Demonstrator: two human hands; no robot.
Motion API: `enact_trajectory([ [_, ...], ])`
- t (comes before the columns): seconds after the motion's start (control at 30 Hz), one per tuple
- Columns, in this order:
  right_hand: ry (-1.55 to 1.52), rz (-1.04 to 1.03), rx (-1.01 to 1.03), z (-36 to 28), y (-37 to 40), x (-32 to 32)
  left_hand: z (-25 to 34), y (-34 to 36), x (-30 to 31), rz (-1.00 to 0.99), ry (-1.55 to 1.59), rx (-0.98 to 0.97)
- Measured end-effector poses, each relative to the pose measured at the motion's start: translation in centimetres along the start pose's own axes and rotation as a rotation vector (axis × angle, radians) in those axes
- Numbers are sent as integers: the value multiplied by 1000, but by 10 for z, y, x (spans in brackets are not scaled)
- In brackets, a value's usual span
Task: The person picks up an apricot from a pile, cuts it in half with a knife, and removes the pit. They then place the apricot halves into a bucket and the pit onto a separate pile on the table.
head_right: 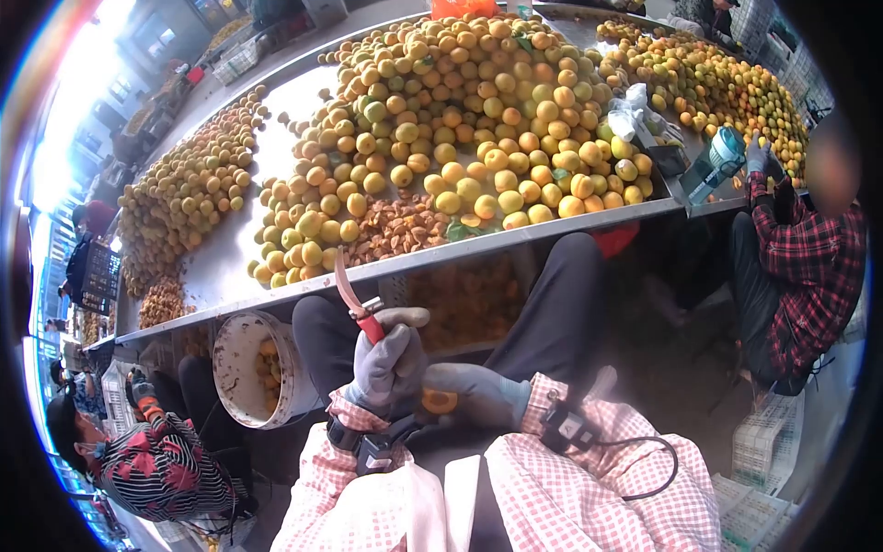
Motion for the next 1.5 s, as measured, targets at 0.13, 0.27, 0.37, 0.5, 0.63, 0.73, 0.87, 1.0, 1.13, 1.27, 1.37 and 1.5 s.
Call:
enact_trajectory([
  [0.13, 102, 17, 32, 1, 0, 2, 3, 1, -1, -151, 194, -55],
  [0.27, 55, 57, -13, 6, 1, 0, -1, 0, 4, -206, 254, -91],
  [0.37, -9, 99, 20, 6, 1, -5, -2, -2, 1, -319, 369, -127],
  [0.5, -12, 170, 187, -1, -2, 8, -3, -6, 2, -149, 279, -257],
  [0.63, 94, 317, 128, -5, -3, 15, 3, -12, 12, -7, 308, -190],
  [0.73, 36, 306, 162, -9, 0, 2, -2, -15, 10, -54, 275, -172],
  [0.87, 55, 320, 176, -4, -2, 8, 3, -12, 11, 54, 164, -267],
  [1.0, -4, 332, 291, -12, 2, -2, 13, -3, 6, 47, 104, -377],
  [1.13, 74, 332, 352, -15, 4, -1, 11, -2, 2, -43, 134, -356],
  [1.27, 217, 345, 330, -17, 7, -6, 4, 0, -4, -38, 153, -336],
  [1.37, 246, 382, 348, -16, 9, -4, 3, 0, -8, -89, 172, -331],
  [1.5, 252, 364, 380, -14, 7, -4, 9, 6, -12, -74, -29, -277],
])
Point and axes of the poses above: each hand's wrist, its own y-axis away from the middle knuckle, its own x-axis out of the back of the hand, z = x × y, the point moved 6 cm from there along -y, towards the middle knuckle, and after that the axes turned 5 degrees about x, right-handed, at the moved point
